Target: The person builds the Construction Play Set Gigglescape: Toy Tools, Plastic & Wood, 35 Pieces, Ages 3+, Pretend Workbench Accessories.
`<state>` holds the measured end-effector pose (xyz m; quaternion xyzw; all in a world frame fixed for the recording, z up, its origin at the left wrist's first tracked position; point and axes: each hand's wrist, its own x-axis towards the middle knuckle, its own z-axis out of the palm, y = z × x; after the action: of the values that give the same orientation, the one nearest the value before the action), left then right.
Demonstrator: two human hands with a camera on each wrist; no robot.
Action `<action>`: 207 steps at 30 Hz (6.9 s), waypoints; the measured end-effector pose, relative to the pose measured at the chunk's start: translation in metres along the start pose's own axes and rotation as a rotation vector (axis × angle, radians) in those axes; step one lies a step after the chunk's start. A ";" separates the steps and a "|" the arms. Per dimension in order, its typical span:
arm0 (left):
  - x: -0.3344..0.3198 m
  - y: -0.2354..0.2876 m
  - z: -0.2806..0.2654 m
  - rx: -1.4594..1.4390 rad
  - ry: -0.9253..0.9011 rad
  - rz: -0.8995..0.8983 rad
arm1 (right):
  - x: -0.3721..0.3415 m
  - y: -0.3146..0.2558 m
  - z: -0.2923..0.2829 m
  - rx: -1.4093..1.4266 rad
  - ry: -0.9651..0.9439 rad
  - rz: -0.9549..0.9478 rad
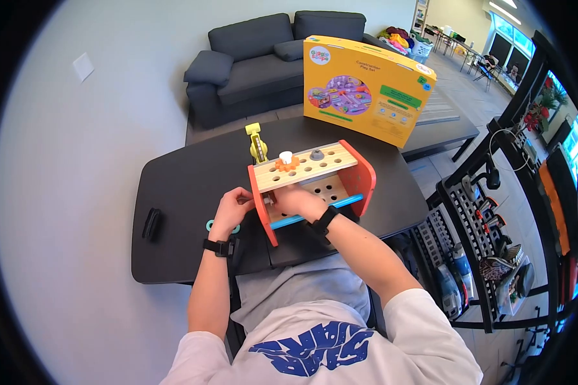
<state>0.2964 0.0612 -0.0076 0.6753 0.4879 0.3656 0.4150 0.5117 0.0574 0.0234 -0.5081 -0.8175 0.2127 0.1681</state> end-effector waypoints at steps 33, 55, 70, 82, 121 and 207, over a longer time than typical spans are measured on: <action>-0.005 0.019 -0.002 -0.026 -0.096 -0.094 | -0.003 0.003 0.002 -0.055 -0.004 -0.034; -0.005 0.021 -0.003 -0.094 -0.098 -0.148 | -0.006 -0.010 -0.003 -0.132 0.116 -0.173; -0.002 0.016 -0.005 -0.233 -0.162 -0.298 | -0.002 -0.002 0.007 -0.157 0.207 -0.234; -0.002 0.014 -0.005 -0.182 -0.063 -0.206 | -0.002 -0.015 -0.004 -0.112 0.012 -0.059; -0.004 0.014 -0.008 0.012 0.056 -0.120 | -0.091 -0.029 -0.083 0.130 0.299 -0.327; -0.040 0.104 -0.118 0.290 -0.095 0.225 | -0.104 0.099 -0.114 0.508 0.224 -0.089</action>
<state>0.2171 0.0284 0.1301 0.7950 0.4366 0.3031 0.2924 0.6873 0.0232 0.0634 -0.4336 -0.7358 0.3456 0.3888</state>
